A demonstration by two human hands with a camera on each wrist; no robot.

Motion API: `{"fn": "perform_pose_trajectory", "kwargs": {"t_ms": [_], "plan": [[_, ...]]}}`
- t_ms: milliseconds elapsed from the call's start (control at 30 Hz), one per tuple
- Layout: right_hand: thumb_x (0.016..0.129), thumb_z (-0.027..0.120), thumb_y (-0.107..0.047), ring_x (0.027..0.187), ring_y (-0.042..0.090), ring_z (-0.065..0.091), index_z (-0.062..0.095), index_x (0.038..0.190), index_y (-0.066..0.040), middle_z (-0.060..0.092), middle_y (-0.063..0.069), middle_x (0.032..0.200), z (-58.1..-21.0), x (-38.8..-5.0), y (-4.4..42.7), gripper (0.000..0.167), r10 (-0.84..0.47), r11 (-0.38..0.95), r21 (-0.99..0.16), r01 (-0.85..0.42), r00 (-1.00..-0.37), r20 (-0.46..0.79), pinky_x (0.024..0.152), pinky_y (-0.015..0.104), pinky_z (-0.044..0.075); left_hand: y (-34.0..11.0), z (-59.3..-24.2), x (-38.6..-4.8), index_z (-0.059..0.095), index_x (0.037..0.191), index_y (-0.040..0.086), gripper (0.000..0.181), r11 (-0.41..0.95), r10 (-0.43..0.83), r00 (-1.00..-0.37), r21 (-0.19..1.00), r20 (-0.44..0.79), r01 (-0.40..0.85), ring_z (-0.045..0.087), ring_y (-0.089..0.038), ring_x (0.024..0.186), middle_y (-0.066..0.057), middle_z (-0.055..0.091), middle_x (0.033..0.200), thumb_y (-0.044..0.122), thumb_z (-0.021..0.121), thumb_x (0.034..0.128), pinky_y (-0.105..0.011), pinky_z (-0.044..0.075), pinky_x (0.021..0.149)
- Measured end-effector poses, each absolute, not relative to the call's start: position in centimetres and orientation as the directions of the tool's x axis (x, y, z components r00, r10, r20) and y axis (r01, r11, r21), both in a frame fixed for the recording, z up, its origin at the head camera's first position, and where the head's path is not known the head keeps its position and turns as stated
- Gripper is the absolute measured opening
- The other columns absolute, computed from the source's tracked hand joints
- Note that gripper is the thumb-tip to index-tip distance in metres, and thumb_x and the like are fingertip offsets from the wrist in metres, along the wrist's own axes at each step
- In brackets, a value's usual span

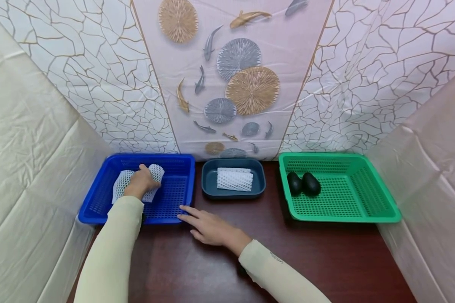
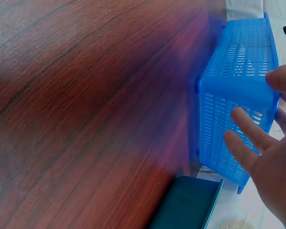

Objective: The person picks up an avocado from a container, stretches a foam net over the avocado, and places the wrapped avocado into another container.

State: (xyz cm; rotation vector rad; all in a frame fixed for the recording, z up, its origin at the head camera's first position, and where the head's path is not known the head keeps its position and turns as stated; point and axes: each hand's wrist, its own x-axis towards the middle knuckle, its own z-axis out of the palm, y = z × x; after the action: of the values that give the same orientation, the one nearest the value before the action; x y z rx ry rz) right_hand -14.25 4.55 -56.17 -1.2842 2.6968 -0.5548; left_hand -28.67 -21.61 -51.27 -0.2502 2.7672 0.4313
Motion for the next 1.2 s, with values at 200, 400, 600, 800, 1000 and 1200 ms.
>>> {"fn": "perform_pose_trajectory", "kwargs": {"t_ms": [200,400,600,800,1000,1200], "plan": [[0.105,0.057,-0.023,0.14,0.022,0.052,0.034,0.162,-0.024,0.019,-0.002,0.173,-56.6,-14.3,4.7,0.062,-0.773,0.569,-0.363,-0.738,-0.631,0.07,0.111,0.039,0.047,-22.2,-51.9,-29.2,-0.003,0.157,-0.015,0.104,0.951,-0.131,-0.914,0.212,-0.384,-0.225,0.046,-0.057,0.134,-0.044,0.046,0.142,0.031,0.068,0.0957,-0.062,0.044,0.108],[0.104,0.059,-0.024,0.141,0.021,0.052,0.031,0.163,-0.025,0.018,0.0,0.173,-56.6,-14.3,4.8,0.065,-0.785,0.562,-0.36,-0.745,-0.618,0.052,0.109,0.035,0.049,-22.6,-52.5,-29.8,0.0,0.154,-0.02,0.105,0.981,-0.095,-0.915,0.12,-0.393,-0.154,0.057,-0.053,0.123,-0.042,0.058,0.13,0.032,0.069,0.0944,-0.059,0.048,0.105],[0.103,0.062,-0.023,0.14,0.019,0.053,0.029,0.164,-0.025,0.016,0.0,0.174,-56.5,-14.2,4.9,0.069,-0.786,0.554,-0.389,-0.736,-0.616,0.047,0.105,0.033,0.052,-22.6,-53.3,-29.9,0.014,0.152,-0.02,0.099,0.979,-0.134,-0.922,0.097,-0.362,-0.18,0.062,-0.052,0.116,-0.044,0.058,0.127,0.029,0.073,0.0905,-0.057,0.052,0.099],[0.102,0.063,-0.022,0.14,0.018,0.053,0.029,0.164,-0.024,0.013,-0.002,0.174,-56.5,-14.4,4.9,0.07,-0.784,0.557,-0.391,-0.732,-0.619,0.042,0.102,0.033,0.053,-22.9,-53.5,-29.8,0.012,0.153,-0.02,0.098,0.966,-0.184,-0.915,0.104,-0.358,-0.235,0.059,-0.053,0.121,-0.047,0.05,0.133,0.024,0.072,0.0907,-0.056,0.054,0.097],[0.102,0.064,-0.023,0.137,0.017,0.055,0.027,0.164,-0.027,0.012,-0.003,0.174,-56.7,-14.5,4.9,0.072,-0.781,0.561,-0.397,-0.726,-0.623,0.036,0.099,0.032,0.054,-23.3,-53.5,-30.1,0.016,0.15,-0.021,0.094,0.967,-0.177,-0.926,0.117,-0.334,-0.227,0.058,-0.055,0.12,-0.049,0.048,0.131,0.026,0.071,0.091,-0.058,0.054,0.096],[0.102,0.062,-0.023,0.138,0.016,0.054,0.025,0.165,-0.029,0.009,-0.006,0.174,-56.7,-14.5,5.0,0.073,-0.784,0.556,-0.406,-0.725,-0.62,0.034,0.1,0.03,0.053,-23.7,-53.9,-30.4,0.027,0.138,-0.021,0.08,0.968,-0.164,-0.939,0.132,-0.301,-0.212,0.059,-0.058,0.113,-0.049,0.049,0.119,0.027,0.072,0.0913,-0.059,0.055,0.089]]}}
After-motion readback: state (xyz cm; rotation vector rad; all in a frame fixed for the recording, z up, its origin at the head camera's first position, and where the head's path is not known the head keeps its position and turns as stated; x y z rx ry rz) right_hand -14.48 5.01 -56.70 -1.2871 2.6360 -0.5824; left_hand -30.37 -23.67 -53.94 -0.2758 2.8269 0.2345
